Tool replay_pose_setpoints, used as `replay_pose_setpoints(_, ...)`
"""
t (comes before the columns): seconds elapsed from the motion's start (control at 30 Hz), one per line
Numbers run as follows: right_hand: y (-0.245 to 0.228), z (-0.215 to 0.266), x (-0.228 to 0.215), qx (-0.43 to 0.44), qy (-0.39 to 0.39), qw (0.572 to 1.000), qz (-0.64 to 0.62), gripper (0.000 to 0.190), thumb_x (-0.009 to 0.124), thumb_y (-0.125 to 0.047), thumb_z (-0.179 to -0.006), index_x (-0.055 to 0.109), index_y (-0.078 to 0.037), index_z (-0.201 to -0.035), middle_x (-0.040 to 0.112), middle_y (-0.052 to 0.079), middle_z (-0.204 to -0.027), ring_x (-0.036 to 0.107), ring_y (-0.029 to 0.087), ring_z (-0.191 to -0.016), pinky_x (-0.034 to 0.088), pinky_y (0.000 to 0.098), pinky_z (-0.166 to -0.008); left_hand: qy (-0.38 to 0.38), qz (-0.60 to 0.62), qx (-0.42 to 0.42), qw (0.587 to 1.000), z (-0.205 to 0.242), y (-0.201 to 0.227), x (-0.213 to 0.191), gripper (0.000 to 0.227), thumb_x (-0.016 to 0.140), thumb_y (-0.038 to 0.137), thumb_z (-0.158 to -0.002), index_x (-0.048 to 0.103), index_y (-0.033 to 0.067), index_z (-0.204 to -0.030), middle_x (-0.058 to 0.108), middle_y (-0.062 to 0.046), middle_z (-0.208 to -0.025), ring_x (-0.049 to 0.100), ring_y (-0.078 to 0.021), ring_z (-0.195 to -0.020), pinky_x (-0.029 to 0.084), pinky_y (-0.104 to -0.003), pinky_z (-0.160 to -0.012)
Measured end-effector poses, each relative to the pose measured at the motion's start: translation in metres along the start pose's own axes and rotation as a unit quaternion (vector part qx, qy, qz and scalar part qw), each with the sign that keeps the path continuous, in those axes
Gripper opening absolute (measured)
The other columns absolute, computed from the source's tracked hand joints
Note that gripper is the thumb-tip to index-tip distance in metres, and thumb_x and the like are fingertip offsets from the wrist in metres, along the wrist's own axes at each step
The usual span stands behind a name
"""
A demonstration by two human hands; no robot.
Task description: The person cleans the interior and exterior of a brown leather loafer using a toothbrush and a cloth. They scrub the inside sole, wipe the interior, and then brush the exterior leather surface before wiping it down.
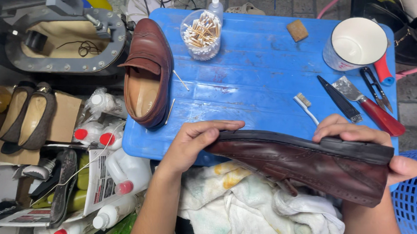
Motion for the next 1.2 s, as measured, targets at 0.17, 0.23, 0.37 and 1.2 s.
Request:
replay_pose_setpoints(0.17,-0.003,-0.001,0.011,-0.006,0.026,0.999,0.032,0.075,0.039,-0.059,-0.09,0.074,0.0,-0.12,0.072,0.029,-0.104,0.064,0.043,-0.091,0.049,0.0452,-0.077,0.119,-0.324,0.085,0.935,0.003,0.037,0.028,0.031,0.068,0.024,-0.099,0.074,0.0024,-0.12,0.076,-0.015,-0.127,0.072,-0.0293,-0.125,0.053,-0.039,-0.111)
replay_pose_setpoints(0.23,0.004,0.004,0.012,-0.004,0.048,0.999,-0.013,0.076,0.038,-0.059,-0.094,0.074,0.002,-0.121,0.074,0.031,-0.105,0.06,0.041,-0.091,0.049,0.0457,-0.079,0.143,-0.431,0.152,0.878,0.003,0.056,0.043,0.038,0.074,0.026,-0.092,0.072,0.0029,-0.122,0.074,-0.014,-0.126,0.07,-0.0319,-0.125,0.053,-0.041,-0.11)
replay_pose_setpoints(0.37,0.014,0.011,0.009,0.022,0.069,0.982,-0.175,0.076,0.04,-0.055,-0.098,0.071,0.007,-0.129,0.07,0.031,-0.107,0.057,0.041,-0.099,0.047,0.0486,-0.09,0.121,-0.468,0.239,0.842,-0.002,0.079,0.055,0.056,0.086,0.032,-0.083,0.066,0.0035,-0.127,0.07,-0.013,-0.128,0.068,-0.0344,-0.123,0.053,-0.043,-0.108)
replay_pose_setpoints(1.2,0.042,0.026,-0.001,0.083,0.28,0.934,-0.207,0.076,0.053,-0.049,-0.099,0.043,0.006,-0.151,0.057,0.027,-0.145,0.059,0.037,-0.131,0.044,0.0472,-0.119,0.35,-0.086,0.213,0.908,0.005,0.014,0.06,0.071,0.068,0.016,-0.103,0.028,0.0138,-0.162,0.045,-0.004,-0.148,0.051,-0.0213,-0.135,0.039,-0.045,-0.123)
Point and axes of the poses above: each hand's wrist, its own z-axis away from the middle knuckle, its own x-axis out of the palm, y = z × x, the point moved 6 cm from there along -z, towards the middle knuckle
